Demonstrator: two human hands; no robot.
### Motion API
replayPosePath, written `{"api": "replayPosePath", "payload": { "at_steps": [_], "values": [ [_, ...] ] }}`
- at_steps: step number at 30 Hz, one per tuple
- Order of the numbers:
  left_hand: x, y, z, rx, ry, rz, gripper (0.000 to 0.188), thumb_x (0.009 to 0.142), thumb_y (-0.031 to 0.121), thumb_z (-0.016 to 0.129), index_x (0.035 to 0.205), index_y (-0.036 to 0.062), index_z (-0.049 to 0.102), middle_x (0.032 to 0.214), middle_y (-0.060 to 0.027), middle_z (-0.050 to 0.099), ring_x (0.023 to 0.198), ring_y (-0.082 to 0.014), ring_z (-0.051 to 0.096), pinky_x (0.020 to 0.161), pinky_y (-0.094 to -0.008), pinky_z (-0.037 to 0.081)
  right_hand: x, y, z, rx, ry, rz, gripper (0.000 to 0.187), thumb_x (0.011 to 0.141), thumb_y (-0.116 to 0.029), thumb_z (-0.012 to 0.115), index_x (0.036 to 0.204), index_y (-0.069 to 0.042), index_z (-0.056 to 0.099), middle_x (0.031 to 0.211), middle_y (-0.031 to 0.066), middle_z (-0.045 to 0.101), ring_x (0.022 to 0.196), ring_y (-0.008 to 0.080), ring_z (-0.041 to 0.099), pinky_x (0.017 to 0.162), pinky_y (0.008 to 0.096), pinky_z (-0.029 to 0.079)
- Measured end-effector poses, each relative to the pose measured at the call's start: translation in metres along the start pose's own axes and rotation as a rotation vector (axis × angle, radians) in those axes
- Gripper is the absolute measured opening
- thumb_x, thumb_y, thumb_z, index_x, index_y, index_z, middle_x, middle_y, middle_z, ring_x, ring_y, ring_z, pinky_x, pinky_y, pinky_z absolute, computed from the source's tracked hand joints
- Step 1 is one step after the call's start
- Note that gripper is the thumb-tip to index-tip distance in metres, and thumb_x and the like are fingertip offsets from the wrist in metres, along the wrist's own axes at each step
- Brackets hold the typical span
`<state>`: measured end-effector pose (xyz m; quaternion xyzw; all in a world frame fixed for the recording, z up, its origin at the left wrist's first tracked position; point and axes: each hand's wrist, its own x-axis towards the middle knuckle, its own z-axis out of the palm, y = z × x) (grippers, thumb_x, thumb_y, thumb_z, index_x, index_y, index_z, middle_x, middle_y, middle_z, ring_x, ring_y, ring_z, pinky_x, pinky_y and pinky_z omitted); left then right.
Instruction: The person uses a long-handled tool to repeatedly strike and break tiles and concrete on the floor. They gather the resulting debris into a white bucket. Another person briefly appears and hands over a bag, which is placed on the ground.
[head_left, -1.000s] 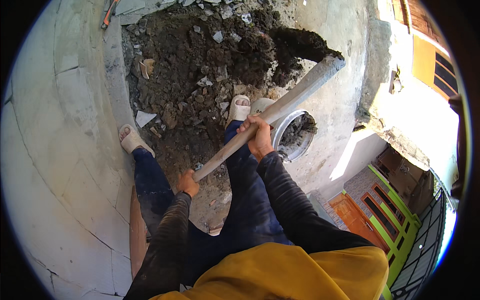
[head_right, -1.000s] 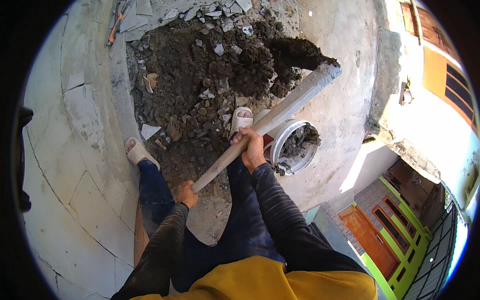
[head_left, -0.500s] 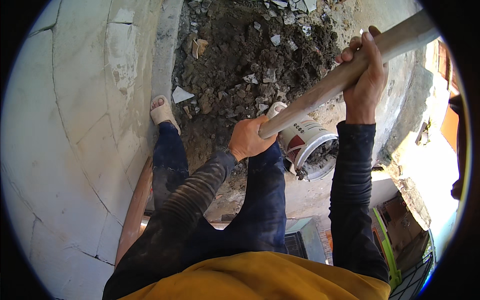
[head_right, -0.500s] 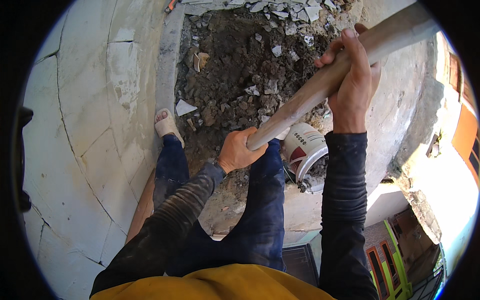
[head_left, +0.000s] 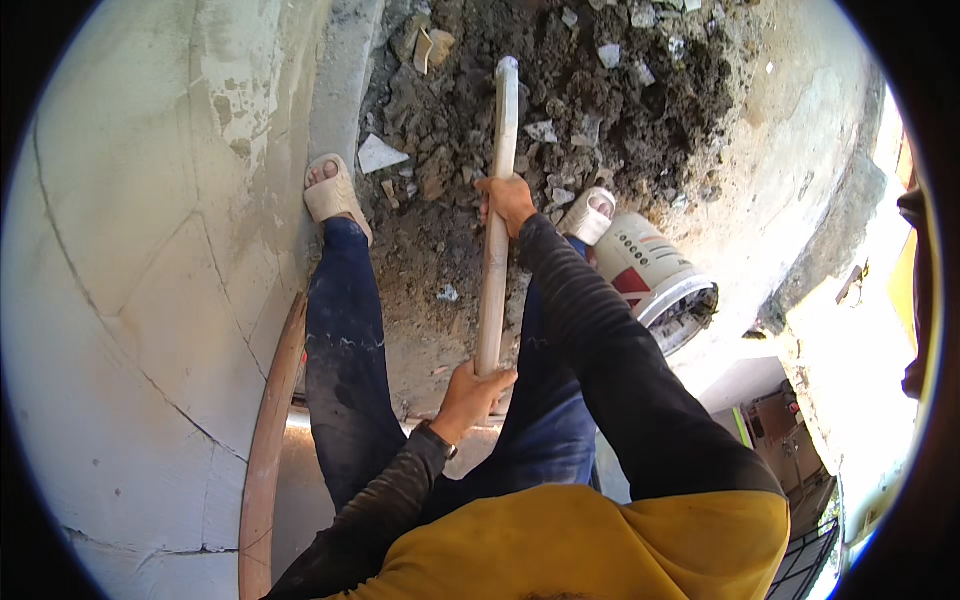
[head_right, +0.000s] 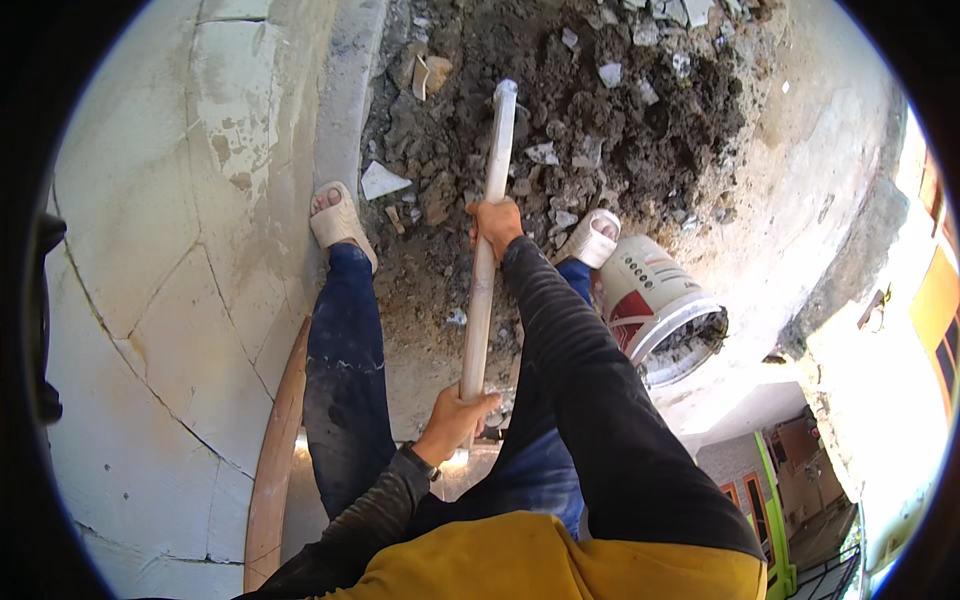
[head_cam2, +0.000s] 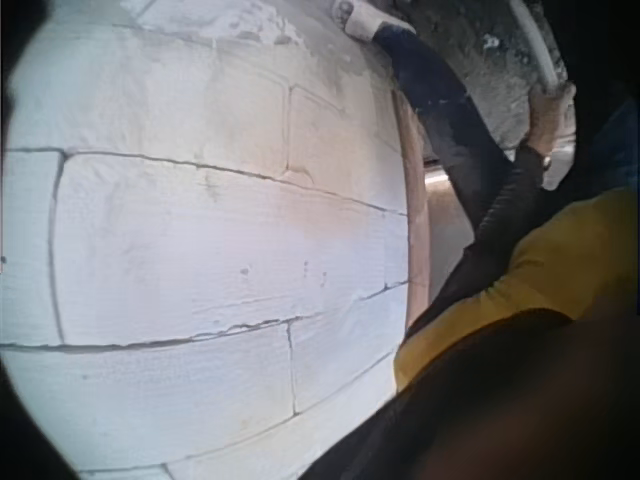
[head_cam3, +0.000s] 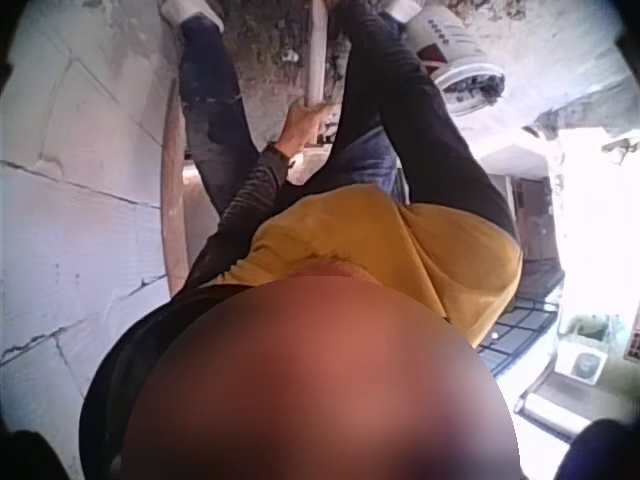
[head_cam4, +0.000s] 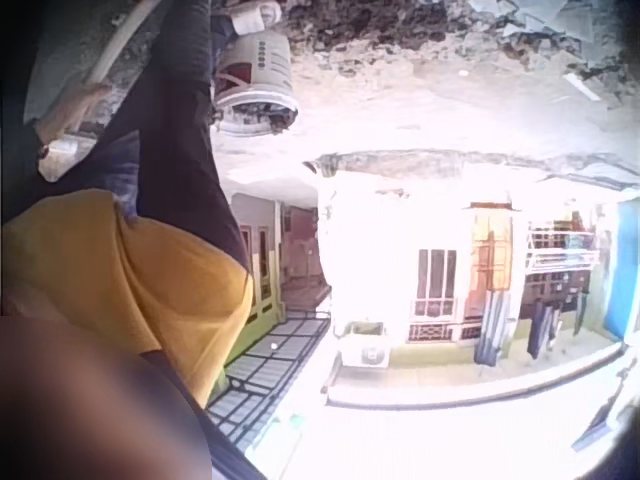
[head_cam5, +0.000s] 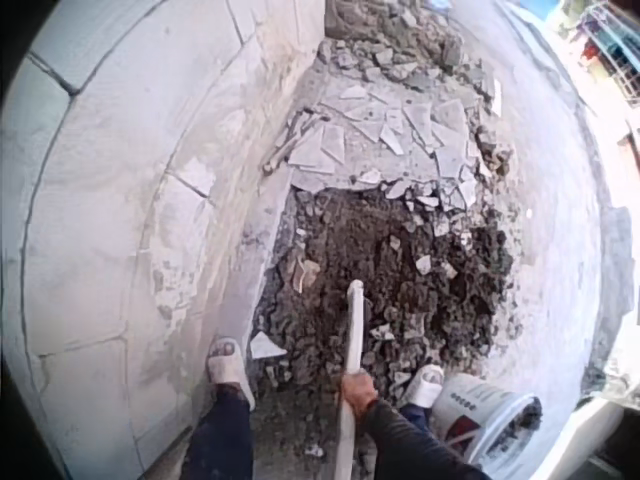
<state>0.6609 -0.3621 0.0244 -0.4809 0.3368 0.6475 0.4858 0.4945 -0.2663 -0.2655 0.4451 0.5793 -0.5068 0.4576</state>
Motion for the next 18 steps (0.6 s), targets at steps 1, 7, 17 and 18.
{"api": "replayPosePath", "payload": {
  "at_steps": [1,7,17,18],
  "values": [
    [-0.013,0.015,0.012,-0.067,-0.052,0.053,0.026,0.093,0.021,0.076,0.101,0.0029,0.059,0.072,-0.0015,0.059,0.053,-0.0091,0.055,0.049,-0.0275,0.046,-0.001,-0.018,-0.012,-0.026,-0.035,-0.001,0.021,0.089,-0.009,0.072,0.098,0.007,0.062,0.061,0.0104,0.059,0.045,0.0220,0.058,0.044,0.0399,0.051],
    [-0.095,0.113,0.083,-0.206,-0.232,0.165,0.051,0.095,0.013,0.069,0.136,-0.0023,0.041,0.098,-0.0092,0.061,0.072,-0.0142,0.063,0.060,-0.0303,0.053,-0.080,-0.133,-0.042,0.062,-0.215,0.029,0.021,0.092,-0.014,0.071,0.102,0.001,0.059,0.066,0.0054,0.058,0.054,0.0179,0.058,0.054,0.0372,0.055],
    [-0.227,0.090,0.108,0.540,-0.430,0.298,0.081,0.086,0.022,0.078,0.149,-0.0036,0.034,0.114,-0.0150,0.063,0.098,-0.0265,0.066,0.088,-0.0380,0.054,-0.258,-0.123,-0.147,0.485,-0.064,-0.152,0.020,0.095,-0.017,0.069,0.100,-0.002,0.057,0.073,0.0018,0.055,0.057,0.0122,0.056,0.051,0.0284,0.052],
    [-0.233,0.089,0.089,0.733,-0.411,0.378,0.084,0.084,0.029,0.078,0.149,-0.0045,0.036,0.119,-0.0192,0.065,0.102,-0.0320,0.068,0.093,-0.0412,0.053,-0.284,-0.119,-0.144,0.510,-0.002,-0.201,0.020,0.094,-0.016,0.070,0.100,-0.002,0.057,0.074,0.0023,0.056,0.057,0.0126,0.057,0.051,0.0288,0.052]
  ]
}}
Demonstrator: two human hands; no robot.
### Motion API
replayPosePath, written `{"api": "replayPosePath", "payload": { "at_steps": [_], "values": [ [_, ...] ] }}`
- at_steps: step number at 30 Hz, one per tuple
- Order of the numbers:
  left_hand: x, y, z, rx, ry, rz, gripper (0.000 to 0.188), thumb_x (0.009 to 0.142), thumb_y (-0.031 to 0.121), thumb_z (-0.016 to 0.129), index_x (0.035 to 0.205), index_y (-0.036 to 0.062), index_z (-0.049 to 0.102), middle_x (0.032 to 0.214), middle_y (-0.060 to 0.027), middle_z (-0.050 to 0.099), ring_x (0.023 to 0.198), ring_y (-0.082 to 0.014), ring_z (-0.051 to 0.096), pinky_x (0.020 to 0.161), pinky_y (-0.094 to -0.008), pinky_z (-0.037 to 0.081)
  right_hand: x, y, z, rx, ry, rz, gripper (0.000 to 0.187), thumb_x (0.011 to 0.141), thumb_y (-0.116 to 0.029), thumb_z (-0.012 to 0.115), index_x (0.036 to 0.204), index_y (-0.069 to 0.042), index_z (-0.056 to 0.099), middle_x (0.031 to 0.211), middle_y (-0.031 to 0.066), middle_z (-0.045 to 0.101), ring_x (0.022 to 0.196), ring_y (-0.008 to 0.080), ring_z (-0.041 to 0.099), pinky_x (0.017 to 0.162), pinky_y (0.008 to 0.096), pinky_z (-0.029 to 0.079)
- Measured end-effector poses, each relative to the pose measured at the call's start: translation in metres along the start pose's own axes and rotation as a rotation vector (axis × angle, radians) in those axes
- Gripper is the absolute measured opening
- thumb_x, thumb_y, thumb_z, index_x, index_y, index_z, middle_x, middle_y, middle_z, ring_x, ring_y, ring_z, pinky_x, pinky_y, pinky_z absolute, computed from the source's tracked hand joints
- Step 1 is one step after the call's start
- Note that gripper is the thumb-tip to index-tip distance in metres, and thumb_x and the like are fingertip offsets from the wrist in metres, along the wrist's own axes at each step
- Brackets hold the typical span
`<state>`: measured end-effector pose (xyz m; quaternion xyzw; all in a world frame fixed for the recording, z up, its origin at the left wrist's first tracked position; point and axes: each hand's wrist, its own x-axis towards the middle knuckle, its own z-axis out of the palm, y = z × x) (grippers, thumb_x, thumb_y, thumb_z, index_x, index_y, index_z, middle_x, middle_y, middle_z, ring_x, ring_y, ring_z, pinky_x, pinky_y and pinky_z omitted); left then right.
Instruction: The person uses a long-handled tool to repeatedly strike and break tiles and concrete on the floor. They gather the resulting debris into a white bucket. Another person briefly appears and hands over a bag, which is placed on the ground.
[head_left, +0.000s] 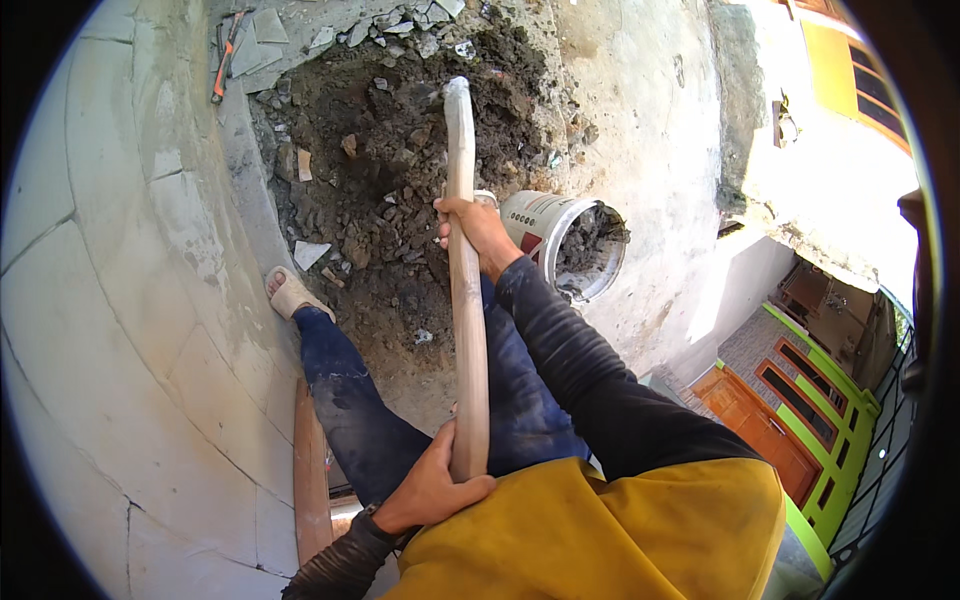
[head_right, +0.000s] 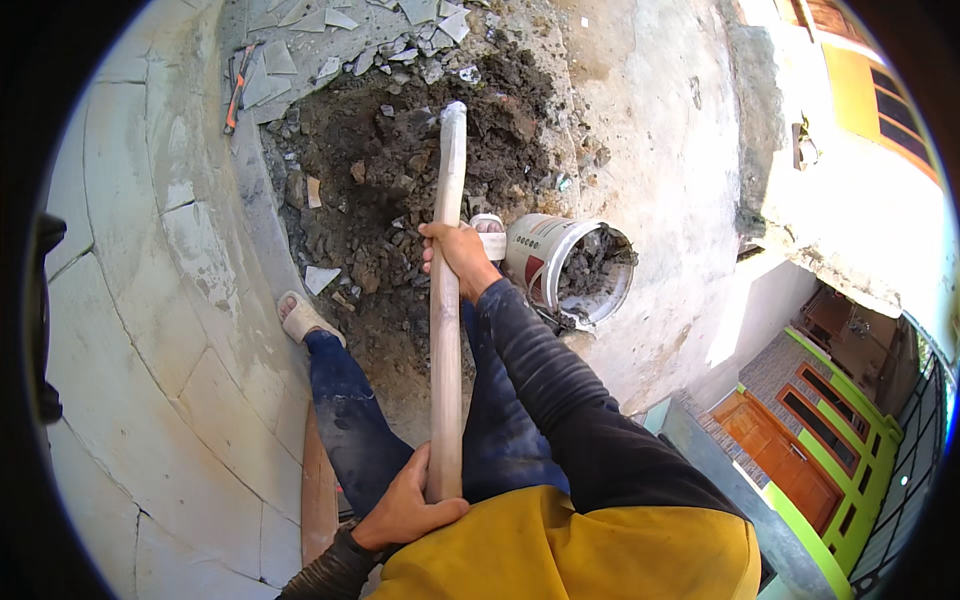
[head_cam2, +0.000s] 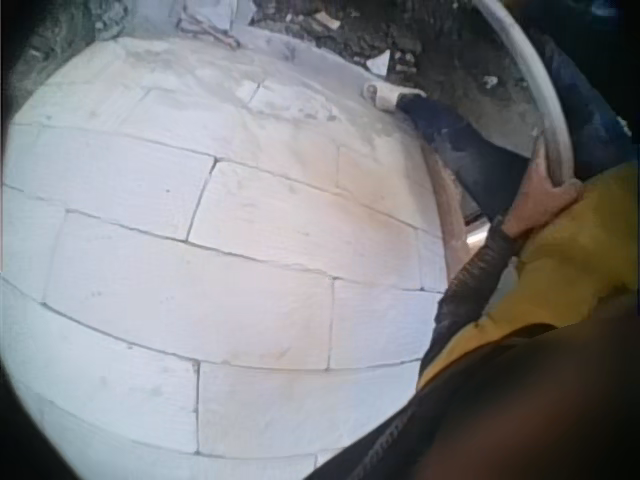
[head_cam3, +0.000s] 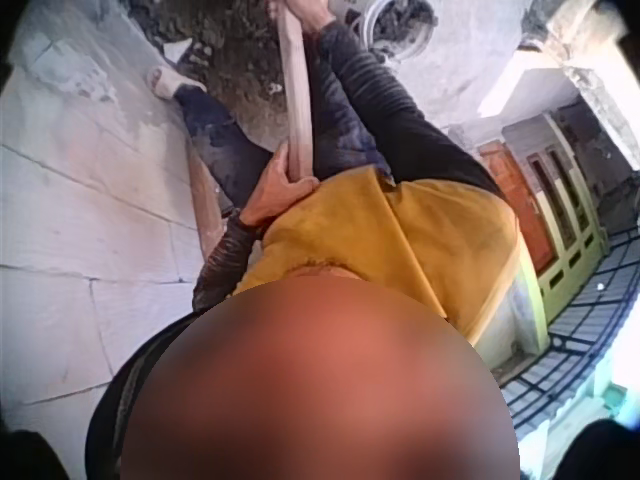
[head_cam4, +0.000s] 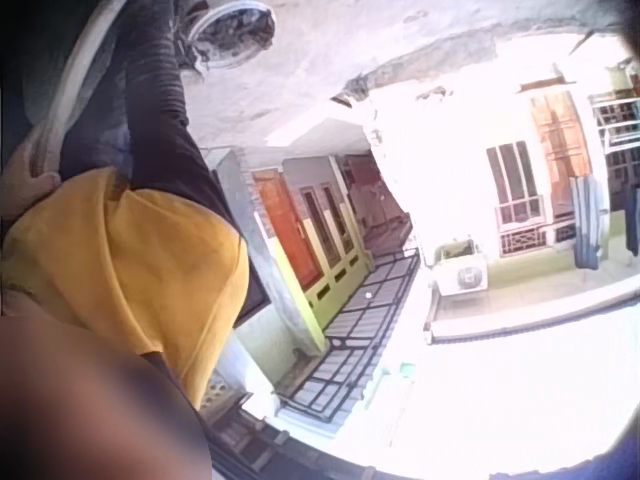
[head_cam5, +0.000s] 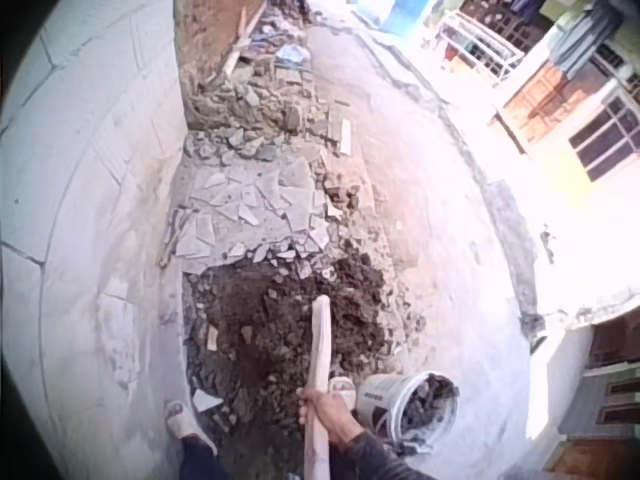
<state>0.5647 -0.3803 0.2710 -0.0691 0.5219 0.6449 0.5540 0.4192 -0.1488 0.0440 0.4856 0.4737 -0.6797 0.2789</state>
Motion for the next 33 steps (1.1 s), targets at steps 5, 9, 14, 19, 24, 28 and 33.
{"api": "replayPosePath", "payload": {
  "at_steps": [5,9,14,19,24,28,33],
  "values": [
    [-0.048,-0.061,-0.069,0.590,0.101,-0.441,0.043,0.078,0.022,0.074,0.114,0.0025,0.063,0.091,-0.0259,0.069,0.093,-0.0446,0.069,0.080,-0.0485,0.053,-0.085,0.016,0.012,0.226,0.236,-0.194,0.027,0.091,-0.014,0.071,0.107,-0.004,0.052,0.081,0.0061,0.056,0.058,0.0177,0.059,0.052,0.0358,0.055],
    [0.030,-0.141,-0.131,0.945,0.376,-0.307,0.025,0.076,0.010,0.069,0.101,0.0050,0.066,0.088,-0.0243,0.069,0.082,-0.0471,0.065,0.074,-0.0549,0.050,-0.015,0.012,-0.041,0.565,0.380,-0.175,0.032,0.094,-0.032,0.067,0.101,-0.006,0.051,0.081,0.0071,0.055,0.068,0.0222,0.060,0.067,0.0419,0.057],
    [0.201,-0.239,-0.193,0.920,0.430,-0.360,0.034,0.081,0.012,0.072,0.115,0.0072,0.068,0.109,-0.0181,0.069,0.111,-0.0414,0.062,0.095,-0.0499,0.050,0.086,0.019,-0.111,0.632,0.256,-0.273,0.023,0.091,-0.029,0.065,0.085,-0.011,0.053,0.065,0.0045,0.049,0.055,0.0219,0.054,0.057,0.0382,0.050],
    [0.229,-0.257,-0.135,0.910,0.304,-0.315,0.039,0.079,0.011,0.074,0.117,0.0113,0.067,0.117,-0.0123,0.066,0.115,-0.0378,0.058,0.095,-0.0509,0.049,0.031,-0.008,-0.143,0.469,0.291,-0.312,0.022,0.091,-0.026,0.060,0.081,-0.009,0.051,0.070,0.0054,0.050,0.066,0.0221,0.055,0.071,0.0406,0.050],
    [0.177,-0.219,-0.019,0.684,0.511,-0.006,0.029,0.077,0.014,0.078,0.101,0.0091,0.062,0.107,-0.0116,0.066,0.108,-0.0376,0.061,0.088,-0.0488,0.050,-0.040,-0.081,-0.105,0.316,0.040,-0.473,0.020,0.087,-0.019,0.065,0.093,-0.007,0.050,0.073,0.0033,0.045,0.068,0.0199,0.052,0.071,0.0426,0.048],
    [0.217,-0.159,-0.032,0.396,0.649,0.304,0.030,0.080,0.022,0.081,0.096,0.0063,0.062,0.084,-0.0161,0.068,0.078,-0.0401,0.067,0.069,-0.0459,0.053,-0.029,-0.151,-0.022,0.027,-0.226,-0.962,0.029,0.091,-0.021,0.072,0.110,-0.006,0.055,0.080,0.0085,0.059,0.068,0.0178,0.063,0.063,0.0377,0.058],
    [0.302,-0.150,-0.131,0.120,0.748,0.465,0.035,0.082,0.029,0.077,0.099,-0.0014,0.069,0.080,-0.0208,0.071,0.069,-0.0277,0.070,0.068,-0.0402,0.054,0.095,-0.122,0.110,-0.331,-0.224,-0.935,0.027,0.092,-0.024,0.074,0.095,-0.004,0.056,0.075,0.0063,0.061,0.052,0.0158,0.059,0.049,0.0320,0.054]
  ]
}}
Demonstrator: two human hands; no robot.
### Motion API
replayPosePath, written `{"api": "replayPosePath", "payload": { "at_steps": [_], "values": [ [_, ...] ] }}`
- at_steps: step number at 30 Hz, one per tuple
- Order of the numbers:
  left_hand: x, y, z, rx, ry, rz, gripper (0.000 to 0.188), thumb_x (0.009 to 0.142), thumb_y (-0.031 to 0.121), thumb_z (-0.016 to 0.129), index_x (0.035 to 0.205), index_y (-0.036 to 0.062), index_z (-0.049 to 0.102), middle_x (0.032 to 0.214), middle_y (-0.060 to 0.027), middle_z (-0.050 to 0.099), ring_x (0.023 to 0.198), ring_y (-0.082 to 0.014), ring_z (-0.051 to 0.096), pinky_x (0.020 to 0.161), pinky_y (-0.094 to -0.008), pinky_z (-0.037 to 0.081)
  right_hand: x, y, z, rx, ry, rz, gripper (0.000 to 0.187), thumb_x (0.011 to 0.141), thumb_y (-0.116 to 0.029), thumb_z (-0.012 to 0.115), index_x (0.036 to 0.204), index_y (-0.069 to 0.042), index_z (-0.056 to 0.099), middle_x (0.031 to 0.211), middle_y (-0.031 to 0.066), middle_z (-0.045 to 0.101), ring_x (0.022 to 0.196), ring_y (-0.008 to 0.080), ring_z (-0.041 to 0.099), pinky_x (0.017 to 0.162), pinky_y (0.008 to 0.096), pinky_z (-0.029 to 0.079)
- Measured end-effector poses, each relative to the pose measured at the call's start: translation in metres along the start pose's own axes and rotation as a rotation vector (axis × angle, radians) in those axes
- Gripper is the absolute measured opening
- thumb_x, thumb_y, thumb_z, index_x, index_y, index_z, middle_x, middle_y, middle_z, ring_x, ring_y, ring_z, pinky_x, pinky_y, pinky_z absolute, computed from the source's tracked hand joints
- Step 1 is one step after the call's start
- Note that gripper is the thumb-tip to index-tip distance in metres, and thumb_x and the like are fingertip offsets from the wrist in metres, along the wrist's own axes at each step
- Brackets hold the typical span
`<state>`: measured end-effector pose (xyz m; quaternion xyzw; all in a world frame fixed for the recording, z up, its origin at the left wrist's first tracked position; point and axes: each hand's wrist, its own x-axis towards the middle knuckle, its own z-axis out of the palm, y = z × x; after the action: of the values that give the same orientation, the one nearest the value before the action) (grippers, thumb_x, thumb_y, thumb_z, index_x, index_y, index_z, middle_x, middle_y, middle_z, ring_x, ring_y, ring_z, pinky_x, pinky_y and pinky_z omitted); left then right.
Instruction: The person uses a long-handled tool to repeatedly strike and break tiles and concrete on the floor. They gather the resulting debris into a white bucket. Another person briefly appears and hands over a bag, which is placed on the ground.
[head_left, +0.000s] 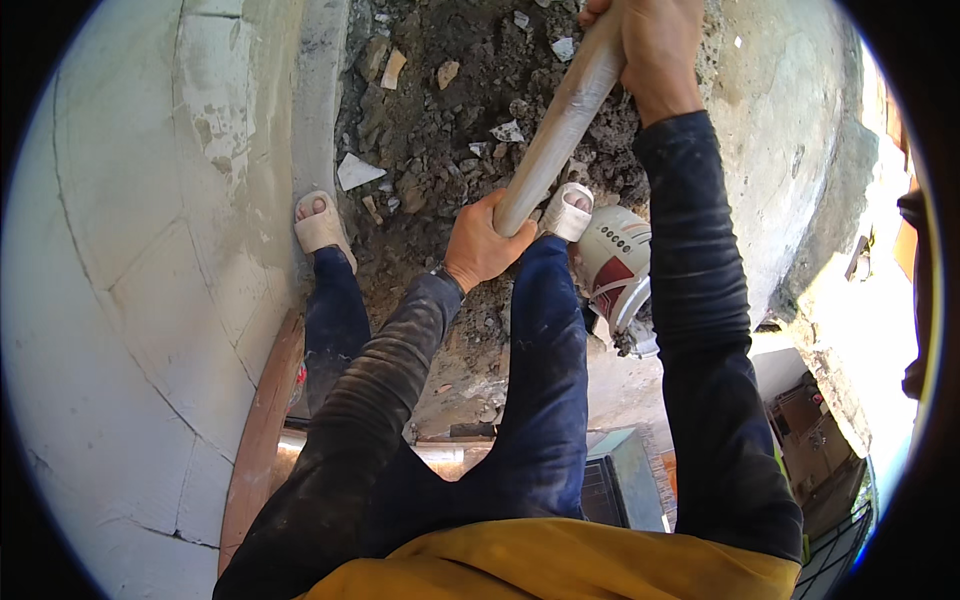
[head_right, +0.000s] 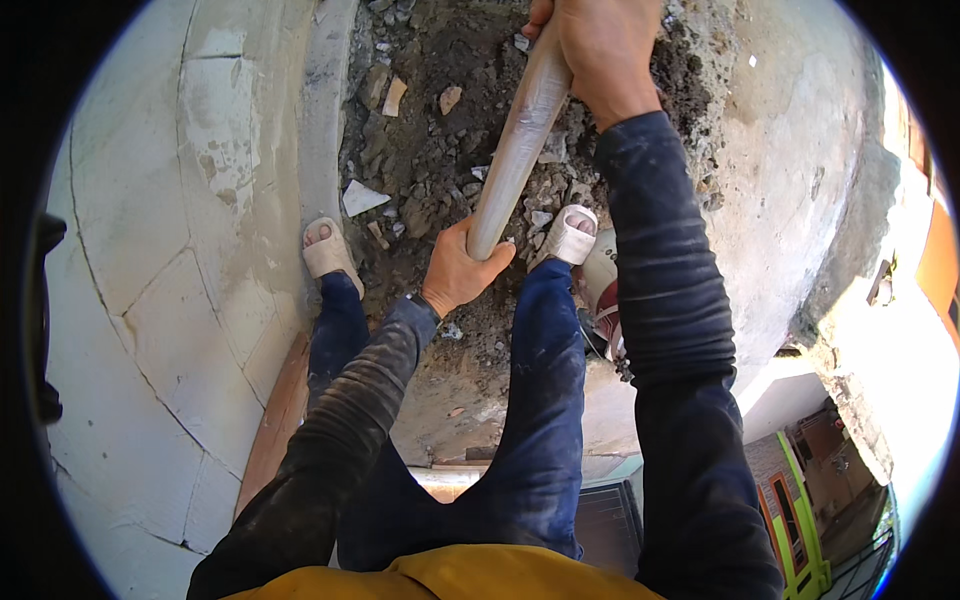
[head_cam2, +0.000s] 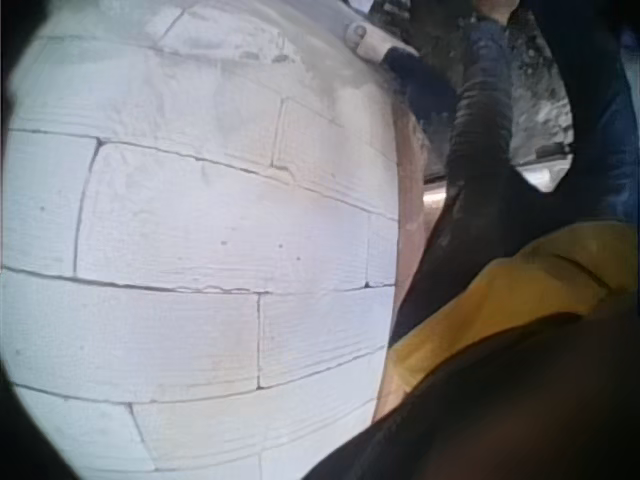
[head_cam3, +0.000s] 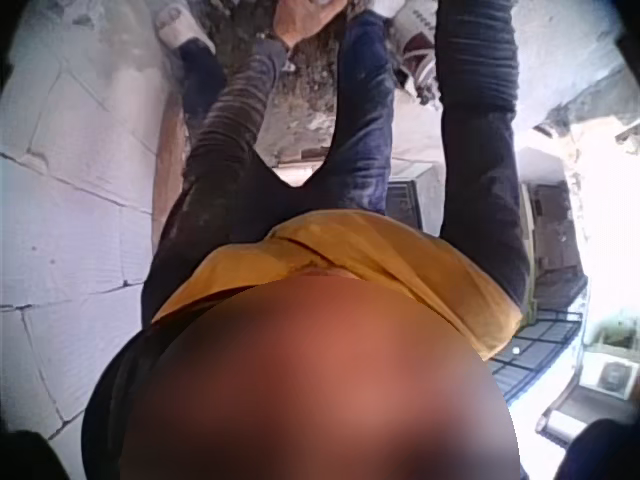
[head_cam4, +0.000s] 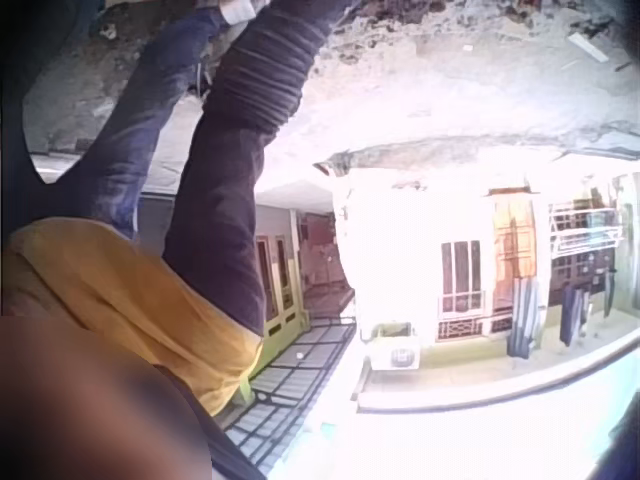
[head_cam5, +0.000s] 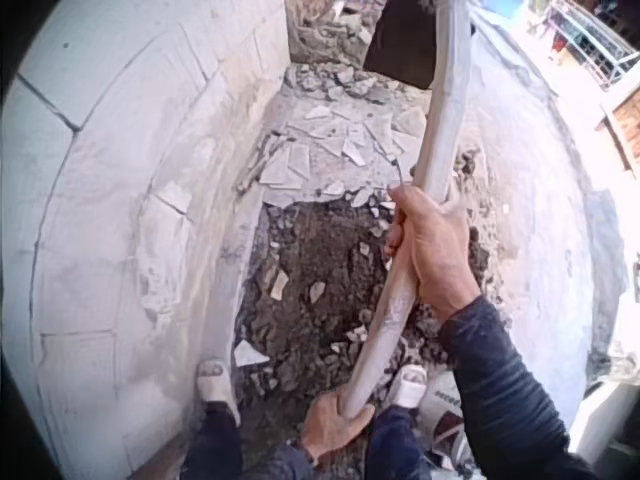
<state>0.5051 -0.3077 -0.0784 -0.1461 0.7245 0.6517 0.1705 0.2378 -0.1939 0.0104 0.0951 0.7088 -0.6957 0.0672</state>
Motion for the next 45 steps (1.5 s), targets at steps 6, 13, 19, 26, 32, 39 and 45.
{"api": "replayPosePath", "payload": {
  "at_steps": [6,13,19,26,32,39,45],
  "values": [
    [-0.213,-0.060,-0.029,-0.153,-0.029,-1.085,0.045,0.080,0.022,0.078,0.110,-0.0103,0.071,0.096,-0.0184,0.073,0.095,-0.0241,0.072,0.089,-0.0374,0.053,-0.213,0.256,0.089,-0.309,-0.027,1.046,0.043,0.086,-0.008,0.075,0.119,0.006,0.050,0.072,0.0112,0.062,0.049,0.0222,0.062,0.044,0.0384,0.051],
    [-0.230,0.024,-0.024,-0.540,-0.078,-0.825,0.031,0.092,0.017,0.074,0.110,-0.0007,0.056,0.067,-0.0012,0.056,0.046,-0.0090,0.052,0.041,-0.0271,0.043,-0.218,0.332,0.037,-0.010,-0.145,1.218,0.017,0.091,-0.015,0.069,0.083,-0.001,0.065,0.059,0.0077,0.056,0.046,0.0231,0.056,0.045,0.0409,0.051],
    [-0.168,0.151,-0.049,-0.848,-0.193,-0.911,0.039,0.095,0.024,0.072,0.121,0.0023,0.051,0.079,-0.0042,0.059,0.057,-0.0125,0.060,0.047,-0.0273,0.047,-0.150,0.232,0.014,0.203,-0.109,1.285,0.016,0.100,-0.014,0.061,0.107,0.001,0.060,0.069,0.0037,0.055,0.055,0.0160,0.054,0.051,0.0317,0.052],
    [-0.176,0.260,-0.018,-0.980,-0.430,-0.795,0.064,0.094,0.027,0.076,0.140,0.0029,0.039,0.103,-0.0061,0.059,0.080,-0.0134,0.065,0.063,-0.0286,0.053,-0.152,0.128,-0.052,0.536,-0.107,1.234,0.014,0.101,-0.012,0.061,0.102,-0.005,0.050,0.072,0.0005,0.052,0.055,0.0105,0.050,0.051,0.0270,0.050],
    [-0.215,0.316,-0.038,-0.501,-0.747,-0.545,0.087,0.087,0.036,0.079,0.150,-0.0030,0.033,0.121,-0.0142,0.063,0.101,-0.0237,0.067,0.084,-0.0367,0.054,-0.189,-0.004,-0.118,0.694,0.155,1.031,0.015,0.100,-0.015,0.062,0.101,-0.005,0.051,0.079,0.0003,0.052,0.057,0.0068,0.049,0.051,0.0217,0.049],
    [-0.227,0.225,-0.155,0.703,-0.889,-0.610,0.047,0.075,0.025,0.070,0.117,0.0060,0.067,0.104,-0.0264,0.071,0.096,-0.0443,0.069,0.085,-0.0485,0.054,-0.267,-0.078,-0.079,0.493,0.516,0.803,0.020,0.094,-0.013,0.064,0.107,-0.005,0.050,0.084,0.0078,0.053,0.069,0.0205,0.057,0.064,0.0384,0.054],
    [-0.159,0.019,-0.123,0.875,-0.435,-0.224,0.026,0.078,0.013,0.073,0.102,0.0094,0.066,0.096,-0.0150,0.068,0.095,-0.0386,0.065,0.083,-0.0522,0.052,-0.223,0.006,-0.146,0.634,0.752,0.690,0.023,0.090,-0.025,0.069,0.087,-0.009,0.053,0.078,0.0057,0.054,0.072,0.0222,0.059,0.071,0.0424,0.053]
  ]
}}
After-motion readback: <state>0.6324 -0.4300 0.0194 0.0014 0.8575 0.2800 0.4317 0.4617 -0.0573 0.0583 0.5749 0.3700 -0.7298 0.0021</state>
